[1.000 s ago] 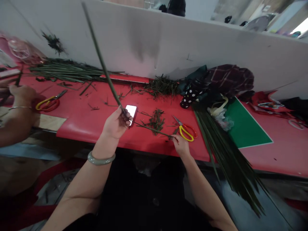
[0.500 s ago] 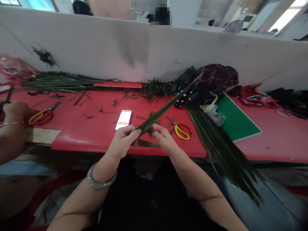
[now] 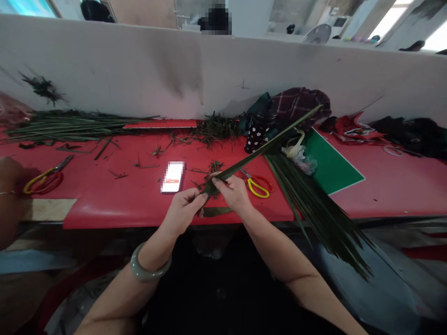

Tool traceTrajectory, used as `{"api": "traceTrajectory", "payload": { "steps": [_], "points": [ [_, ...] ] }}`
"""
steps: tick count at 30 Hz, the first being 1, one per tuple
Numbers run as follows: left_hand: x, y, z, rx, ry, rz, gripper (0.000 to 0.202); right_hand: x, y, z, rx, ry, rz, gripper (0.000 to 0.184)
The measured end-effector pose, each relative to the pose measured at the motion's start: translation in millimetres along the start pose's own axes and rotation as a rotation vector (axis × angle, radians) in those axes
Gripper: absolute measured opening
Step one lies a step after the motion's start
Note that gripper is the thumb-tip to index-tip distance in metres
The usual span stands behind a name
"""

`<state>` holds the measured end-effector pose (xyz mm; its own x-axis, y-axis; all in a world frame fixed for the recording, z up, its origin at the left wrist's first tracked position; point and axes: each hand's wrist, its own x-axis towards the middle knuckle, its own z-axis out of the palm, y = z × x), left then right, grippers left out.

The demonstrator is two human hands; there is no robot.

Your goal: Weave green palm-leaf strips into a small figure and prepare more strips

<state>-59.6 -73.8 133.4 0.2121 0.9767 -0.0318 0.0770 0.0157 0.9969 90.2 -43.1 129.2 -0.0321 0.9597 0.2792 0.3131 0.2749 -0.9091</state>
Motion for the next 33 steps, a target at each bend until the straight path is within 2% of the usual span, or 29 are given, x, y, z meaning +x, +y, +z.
{"api": "traceTrajectory", "payload": {
  "steps": [7,12,19,25,33],
  "points": [
    [0.4,-1.4,3.0,-0.006,-0.028,-0.009,0.034,11.8,21.9,-7.3,0.088,0.124,-0.008,0.022],
    [-2.2,-0.7,0.8,0.001,-0.046,-0.034,0.034,24.0,39.1,-17.8,0.150,0.275,-0.012,0.019],
    [-5.3,-4.1,-1.1,0.013,-0.091,-0.087,0.034,35.2,62.9,-27.2,0.204,0.371,0.017,0.016],
    [-14.5,2.5,-7.0,0.062,-0.130,-0.082,0.035,42.5,76.0,-34.0,0.325,0.414,0.088,0.015],
    [-30.3,6.5,-27.2,0.204,-0.108,-0.096,0.033,44.5,86.7,-27.6,0.441,0.431,0.239,0.020]
  ]
}}
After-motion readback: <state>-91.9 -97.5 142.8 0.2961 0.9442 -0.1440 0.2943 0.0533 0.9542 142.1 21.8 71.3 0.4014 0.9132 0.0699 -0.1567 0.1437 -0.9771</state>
